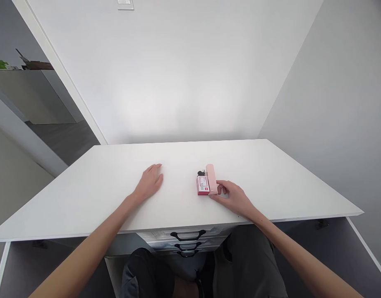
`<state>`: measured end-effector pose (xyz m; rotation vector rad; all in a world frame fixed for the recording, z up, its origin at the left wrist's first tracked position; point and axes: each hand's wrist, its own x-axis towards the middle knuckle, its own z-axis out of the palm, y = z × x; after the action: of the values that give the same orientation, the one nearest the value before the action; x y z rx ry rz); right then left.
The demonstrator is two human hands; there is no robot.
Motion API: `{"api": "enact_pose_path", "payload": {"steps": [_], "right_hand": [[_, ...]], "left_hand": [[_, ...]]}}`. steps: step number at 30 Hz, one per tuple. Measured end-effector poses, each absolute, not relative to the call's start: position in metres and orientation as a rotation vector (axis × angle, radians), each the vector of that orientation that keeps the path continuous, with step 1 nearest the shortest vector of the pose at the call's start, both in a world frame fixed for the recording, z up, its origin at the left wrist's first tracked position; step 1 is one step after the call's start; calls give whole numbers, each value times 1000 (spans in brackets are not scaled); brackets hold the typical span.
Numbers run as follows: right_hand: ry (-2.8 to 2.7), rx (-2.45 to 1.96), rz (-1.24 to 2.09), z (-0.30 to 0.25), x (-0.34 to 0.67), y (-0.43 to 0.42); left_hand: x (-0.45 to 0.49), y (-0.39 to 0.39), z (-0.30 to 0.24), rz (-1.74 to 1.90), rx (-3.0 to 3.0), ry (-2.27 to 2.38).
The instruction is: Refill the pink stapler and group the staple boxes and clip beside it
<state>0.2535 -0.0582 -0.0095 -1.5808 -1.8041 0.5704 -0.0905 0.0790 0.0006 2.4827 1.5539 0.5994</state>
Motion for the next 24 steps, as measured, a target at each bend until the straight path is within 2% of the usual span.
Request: {"api": "enact_pose_path", "payload": {"steps": [5,13,18,24], "right_hand": [[-1801,-1603,579,-11,252,-59],[-1774,-1592,544,-19,254,-65],[-1570,-1529,202,-14,223,-100],[-1949,-1293,361,-4,142,-114]], "left_hand": [[-124,75,-1,598,2440,1720],[-124,69,-10,635,2492,1728],[-123,64,-10,654,2496,1737],[-121,61,-8,633,2483,1760]]}}
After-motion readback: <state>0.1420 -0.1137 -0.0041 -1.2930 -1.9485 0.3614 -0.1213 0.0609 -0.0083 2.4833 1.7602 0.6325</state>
